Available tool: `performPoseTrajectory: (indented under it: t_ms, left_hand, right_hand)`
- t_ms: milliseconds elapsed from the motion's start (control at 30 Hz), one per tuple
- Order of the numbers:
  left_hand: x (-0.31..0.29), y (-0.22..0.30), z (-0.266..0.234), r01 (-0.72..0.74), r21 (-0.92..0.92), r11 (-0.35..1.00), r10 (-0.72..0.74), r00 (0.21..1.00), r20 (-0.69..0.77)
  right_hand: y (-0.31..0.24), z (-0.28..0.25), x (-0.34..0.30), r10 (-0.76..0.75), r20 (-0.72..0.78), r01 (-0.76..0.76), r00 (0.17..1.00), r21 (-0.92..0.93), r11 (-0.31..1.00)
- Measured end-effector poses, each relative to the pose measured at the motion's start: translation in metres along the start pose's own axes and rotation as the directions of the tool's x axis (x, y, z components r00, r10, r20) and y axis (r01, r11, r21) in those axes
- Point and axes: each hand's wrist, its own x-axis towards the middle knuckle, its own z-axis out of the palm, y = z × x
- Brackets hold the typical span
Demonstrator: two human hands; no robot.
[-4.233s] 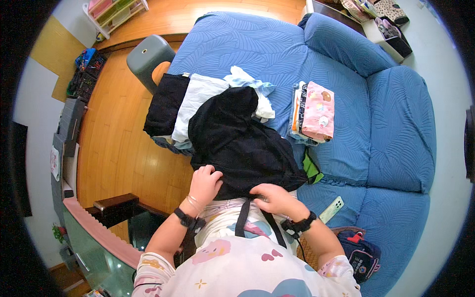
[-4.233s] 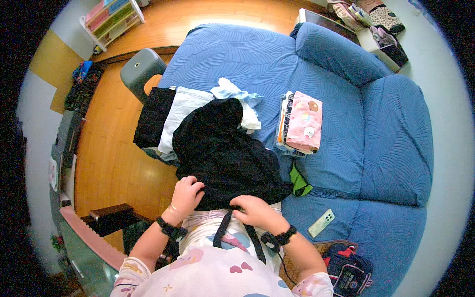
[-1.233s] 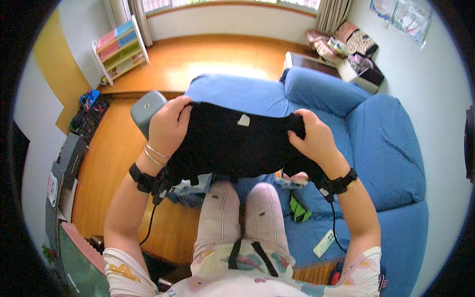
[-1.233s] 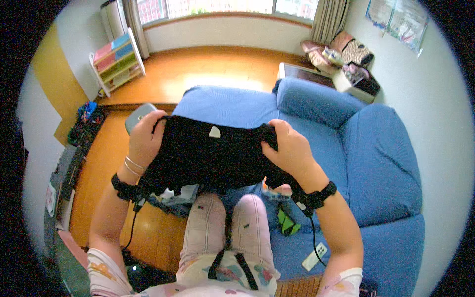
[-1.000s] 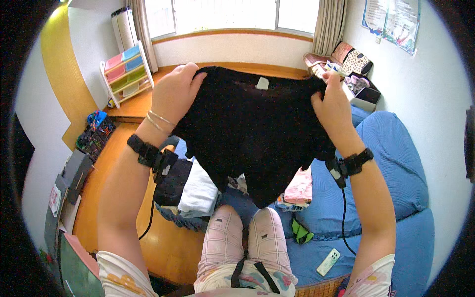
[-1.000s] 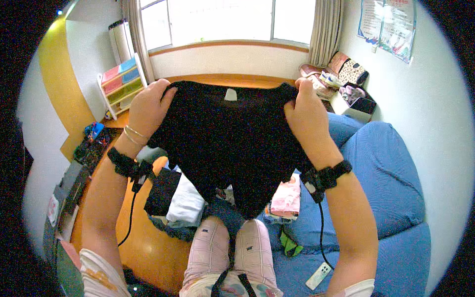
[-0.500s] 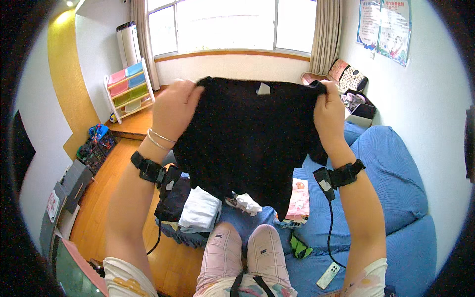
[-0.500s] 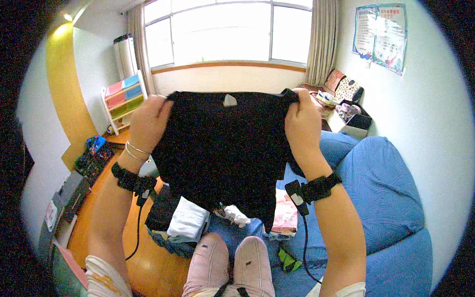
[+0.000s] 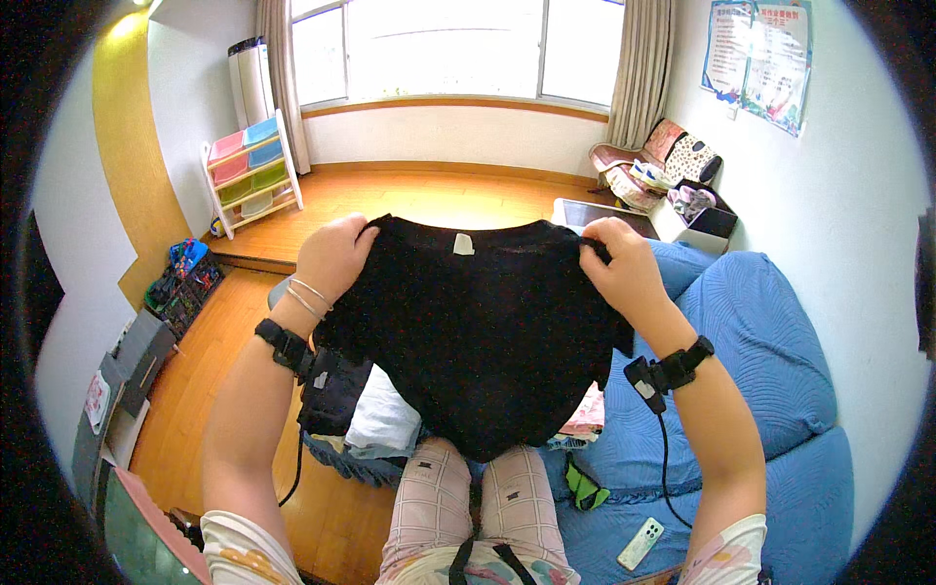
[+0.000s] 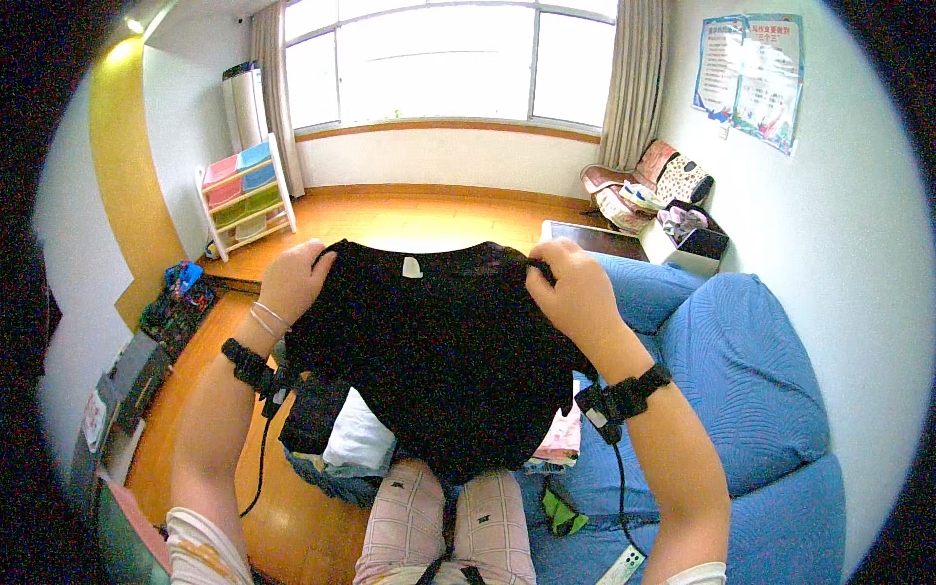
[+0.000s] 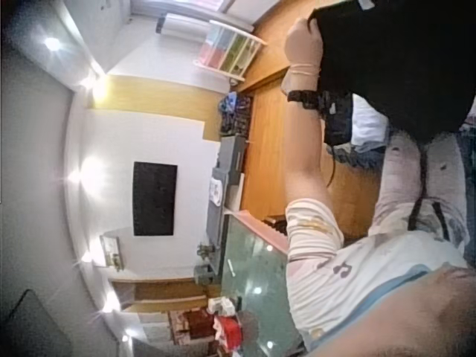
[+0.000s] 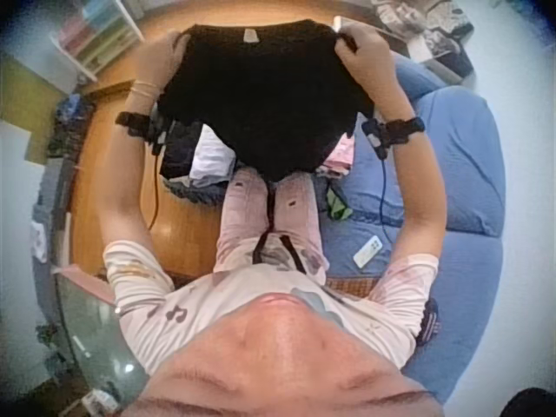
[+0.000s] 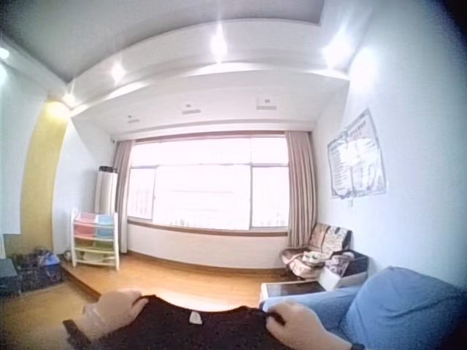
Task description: The person folds multiple pieces of laundry including a black pair of pants, a pink patterned shirt, and a black shirt by hand while sitting down.
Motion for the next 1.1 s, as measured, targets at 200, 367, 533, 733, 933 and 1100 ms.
performPoseTrajectory:
  t_ms: [200,367,533,733,933,1100]
  left_hand:
    - [-0.01,0.002,0.01,0.015,-0.216,0.976,-0.015,1.0,0.004]
    - [0.006,0.026,-0.009,-0.062,-0.403,0.913,-0.045,0.967,-0.251]
    - [0.007,0.029,-0.041,-0.14,-0.088,0.986,0.114,0.96,-0.255]
    - [0.003,0.014,-0.03,0.001,-0.245,0.969,0.021,0.996,0.09]
    - [-0.033,0.011,0.052,0.525,-0.388,0.757,-0.165,0.729,0.664]
    - [-0.113,0.046,0.157,0.779,-0.497,0.383,-0.157,0.585,0.796]
  right_hand:
    - [-0.006,-0.001,0.014,0.411,-0.081,-0.36,0.908,0.352,0.864]
    - [0.015,-0.007,0.022,0.434,-0.3,-0.321,0.85,0.359,0.877]
    - [-0.01,-0.048,0.024,0.385,-0.288,-0.353,0.877,0.159,0.922]
    - [0.002,-0.061,0.001,0.457,0.169,-0.435,0.873,0.693,0.575]
    - [0.041,0.022,-0.06,0.556,0.682,-0.811,0.476,0.585,-0.023]
    - [0.026,0.115,-0.137,0.774,0.58,-0.727,0.256,0.643,-0.241]
